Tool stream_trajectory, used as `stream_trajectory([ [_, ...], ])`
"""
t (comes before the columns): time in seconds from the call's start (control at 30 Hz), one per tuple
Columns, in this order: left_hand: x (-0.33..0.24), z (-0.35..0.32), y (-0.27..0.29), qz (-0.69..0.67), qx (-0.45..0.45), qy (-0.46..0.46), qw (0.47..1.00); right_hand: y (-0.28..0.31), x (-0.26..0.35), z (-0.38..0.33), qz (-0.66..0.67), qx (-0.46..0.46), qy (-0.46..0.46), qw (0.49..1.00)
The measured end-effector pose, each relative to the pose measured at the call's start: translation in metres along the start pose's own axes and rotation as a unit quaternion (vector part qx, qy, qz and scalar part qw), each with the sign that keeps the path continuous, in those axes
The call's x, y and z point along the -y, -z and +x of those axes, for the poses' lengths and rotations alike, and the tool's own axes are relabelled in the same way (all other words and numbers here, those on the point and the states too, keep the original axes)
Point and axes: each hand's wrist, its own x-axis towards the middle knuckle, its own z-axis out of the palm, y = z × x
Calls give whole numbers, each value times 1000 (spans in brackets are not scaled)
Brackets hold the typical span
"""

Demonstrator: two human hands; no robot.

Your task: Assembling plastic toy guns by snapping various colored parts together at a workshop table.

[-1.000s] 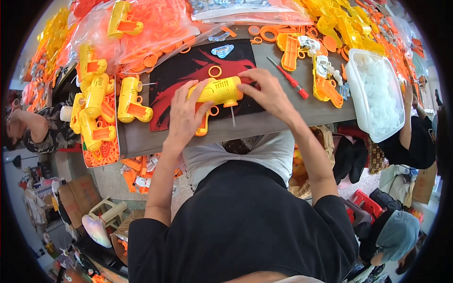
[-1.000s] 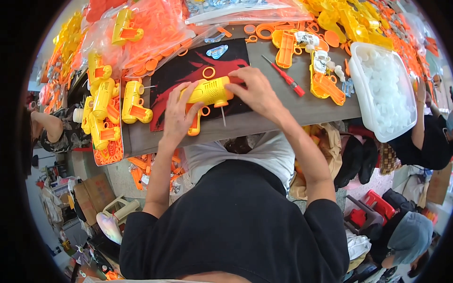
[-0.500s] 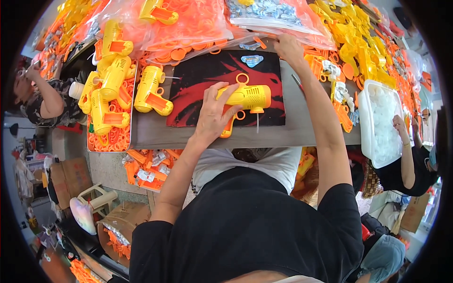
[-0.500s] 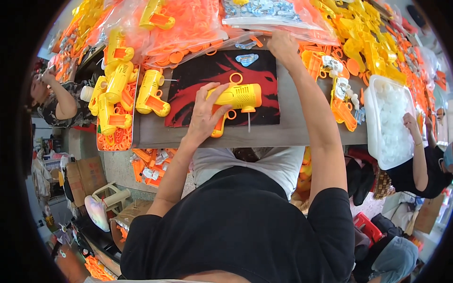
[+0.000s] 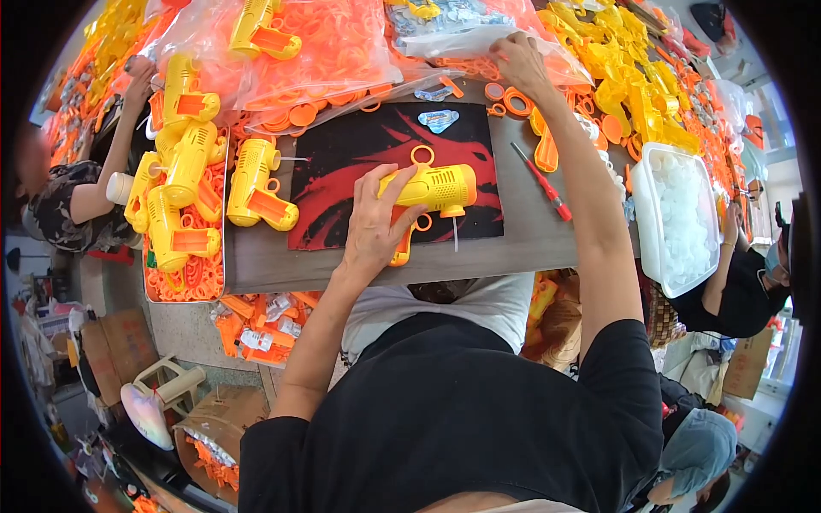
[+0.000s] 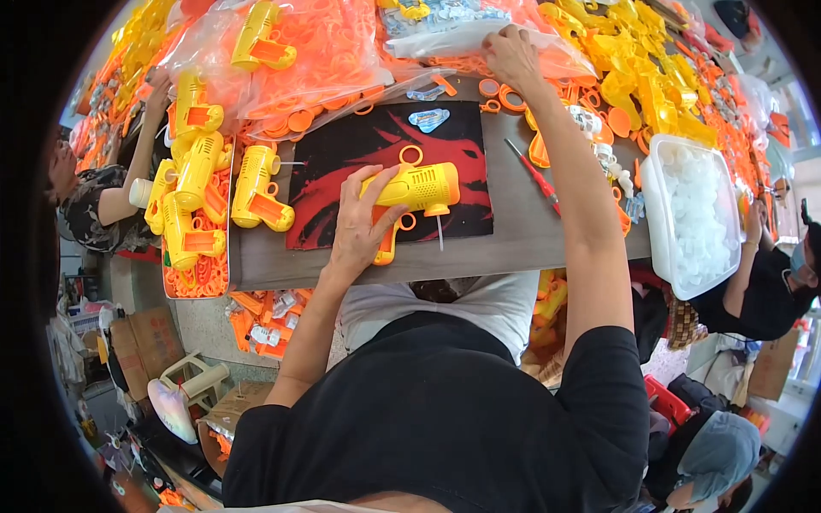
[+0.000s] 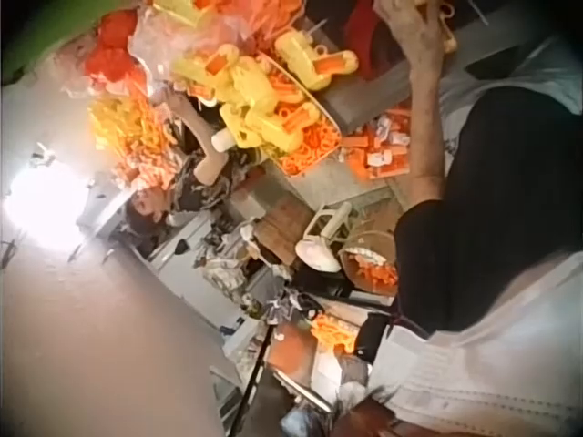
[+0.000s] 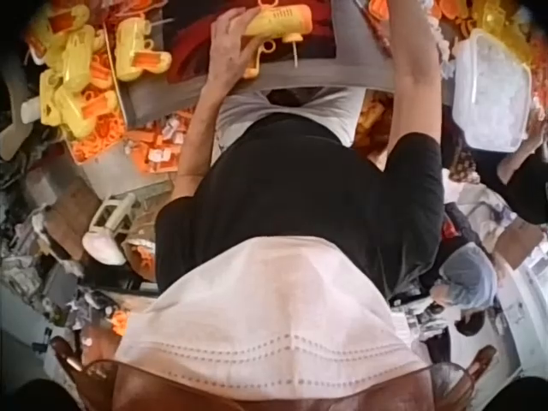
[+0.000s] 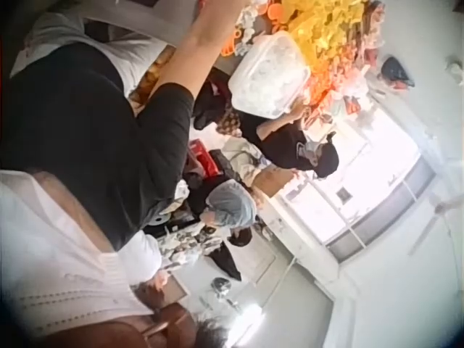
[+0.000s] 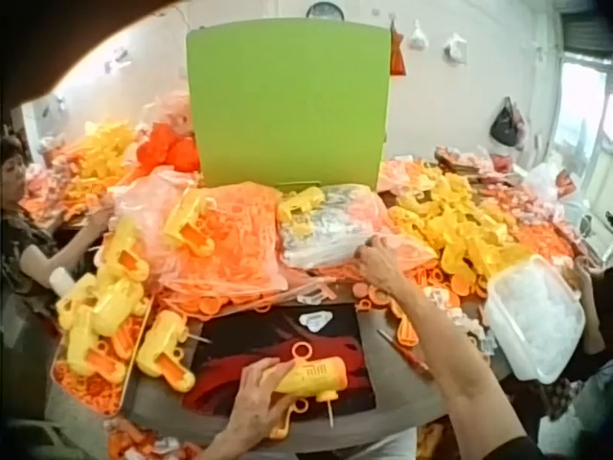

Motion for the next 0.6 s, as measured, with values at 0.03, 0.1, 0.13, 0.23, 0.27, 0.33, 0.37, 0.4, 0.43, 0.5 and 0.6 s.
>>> stream_trajectory([
  [0.03, 1, -2, 1, -1, 1, 0, 1000, 2, 5, -6, -7, 32, 9, 999],
  [0.1, 0, 0, 1, 1, -4, -3, 1000, 7, 8, -15, -17, 62, 16, 998],
  [0.13, 0, 1, 1, 1, -4, -3, 1000, 10, 10, -18, 39, 43, 9, 998],
  [0.23, -1, 2, -2, -5, -1, -9, 1000, 10, 10, -25, 64, -36, 18, 997],
  [0.27, -2, 2, -1, -6, 0, -4, 1000, 9, 12, -26, 40, -95, 39, 994],
  [0.33, -3, 2, -1, -5, 2, 2, 1000, 11, 11, -26, -6, -37, 49, 998],
  [0.37, -2, 3, -2, -3, -2, -3, 1000, 10, 10, -26, -54, 23, 59, 997],
  [0.4, -1, 3, -3, -1, -6, -7, 1000, 10, 8, -28, -54, 22, 58, 997],
  [0.43, -2, 3, -3, -1, -6, -8, 1000, 10, 7, -31, -24, -13, 83, 996],
  [0.5, -4, 2, -3, -5, -3, -1, 1000, 13, 9, -32, 8, -49, 109, 993],
  [0.6, -3, 1, -3, 0, -10, 1, 1000, 13, 20, -36, 16, -98, 71, 993],
])
